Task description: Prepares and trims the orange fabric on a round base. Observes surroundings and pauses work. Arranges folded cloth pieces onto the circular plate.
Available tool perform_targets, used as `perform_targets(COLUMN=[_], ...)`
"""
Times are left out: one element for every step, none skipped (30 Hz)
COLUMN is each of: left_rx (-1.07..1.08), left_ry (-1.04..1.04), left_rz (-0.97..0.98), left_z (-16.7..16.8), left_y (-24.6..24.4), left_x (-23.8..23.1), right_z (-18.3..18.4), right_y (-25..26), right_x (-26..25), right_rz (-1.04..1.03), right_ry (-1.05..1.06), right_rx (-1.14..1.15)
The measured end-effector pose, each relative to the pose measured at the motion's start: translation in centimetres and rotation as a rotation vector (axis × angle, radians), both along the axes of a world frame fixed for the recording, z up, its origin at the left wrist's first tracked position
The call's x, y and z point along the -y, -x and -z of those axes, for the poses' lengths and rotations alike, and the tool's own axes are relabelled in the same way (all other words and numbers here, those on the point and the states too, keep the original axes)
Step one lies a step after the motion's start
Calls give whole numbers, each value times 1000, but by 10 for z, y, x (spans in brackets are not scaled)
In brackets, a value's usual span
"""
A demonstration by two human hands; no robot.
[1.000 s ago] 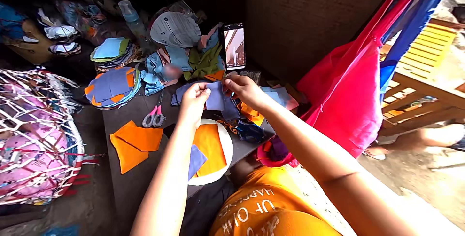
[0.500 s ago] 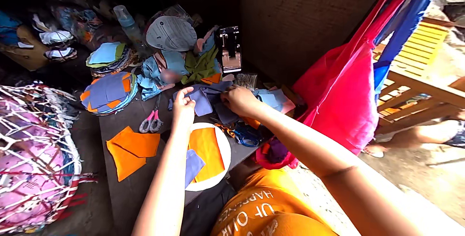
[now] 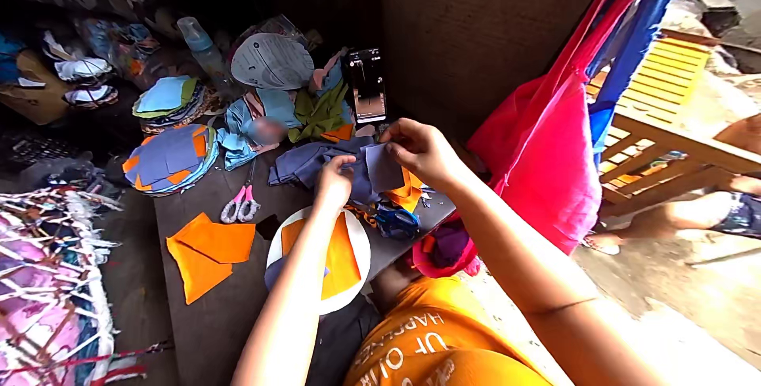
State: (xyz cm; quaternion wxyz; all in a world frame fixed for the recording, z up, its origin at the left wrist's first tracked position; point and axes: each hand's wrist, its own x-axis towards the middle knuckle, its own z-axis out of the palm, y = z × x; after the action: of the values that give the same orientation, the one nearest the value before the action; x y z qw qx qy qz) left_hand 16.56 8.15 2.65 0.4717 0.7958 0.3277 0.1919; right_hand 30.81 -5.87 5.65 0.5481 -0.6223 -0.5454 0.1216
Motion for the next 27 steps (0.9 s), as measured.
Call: perform_targets(left_rx=[53,135,220,308,385,436,457,454,436,421,413,407,399,388,375,364,356,351,347,344,338,331,320,304,286,267,251], left_ry=[5,67,158,272,379,443,463,461,454,454,461,461,458,455,449,449,454,464,480,496,512,525,535,546,558,567,576], left_rz=[-16,-17,0,16,38,56,52,28,-11,-50,-81,-105,-118,-123,-118,-109,-106,-109,-113,-115,-115,-114,-111,-111,-111,-112,-112], left_z=[-4,-10,-16,-21,-25,-26,-27,-27,-28,-29,-30,-30,-30,-31,-31,-30,-30,-29,-29,-29,-28,-26,-25,-24,-23,-23,-23], left_y=[1,4,8,12,15,18,21,22,23,23,24,25,25,25,25,25,24,24,22,21,20,19,18,17,15,14,12], left_x=[4,11,16,22,26,29,30,32,33,33,34,34,33,32,31,31,30,30,29,28,27,25,23,22,21,20,19], right_z=[-1,-1,0,2,4,6,9,11,14,17,20,23,25,26,27,27,28,29,30,31,32,33,35,38,41,44,47], right_y=[-1,-2,-2,-1,0,2,4,7,10,15,19,24,27,28,29,30,30,29,28,27,27,26,25,24,23,21,20], right_x=[1,1,0,-2,-4,-8,-12,-15,-17,-19,-20,-20,-21,-23,-24,-25,-26,-26,-27,-27,-28,-28,-29,-30,-31,-32,-32], right_rz=[-14,-25,-31,-35,-37,-37,-34,-28,-15,16,62,106,131,137,130,117,106,97,96,102,115,127,134,138,143,152,165], right_ry=[6,8,6,5,4,3,3,4,6,-8,-42,-94,-137,-164,-177,-171,-164,-153,-143,-139,-141,-145,-153,-162,-171,-185,-199], right_rx=[-42,-82,-118,-158,-195,-226,-249,-251,-225,-160,-49,89,206,284,341,381,402,412,416,424,440,462,484,509,535,564,594])
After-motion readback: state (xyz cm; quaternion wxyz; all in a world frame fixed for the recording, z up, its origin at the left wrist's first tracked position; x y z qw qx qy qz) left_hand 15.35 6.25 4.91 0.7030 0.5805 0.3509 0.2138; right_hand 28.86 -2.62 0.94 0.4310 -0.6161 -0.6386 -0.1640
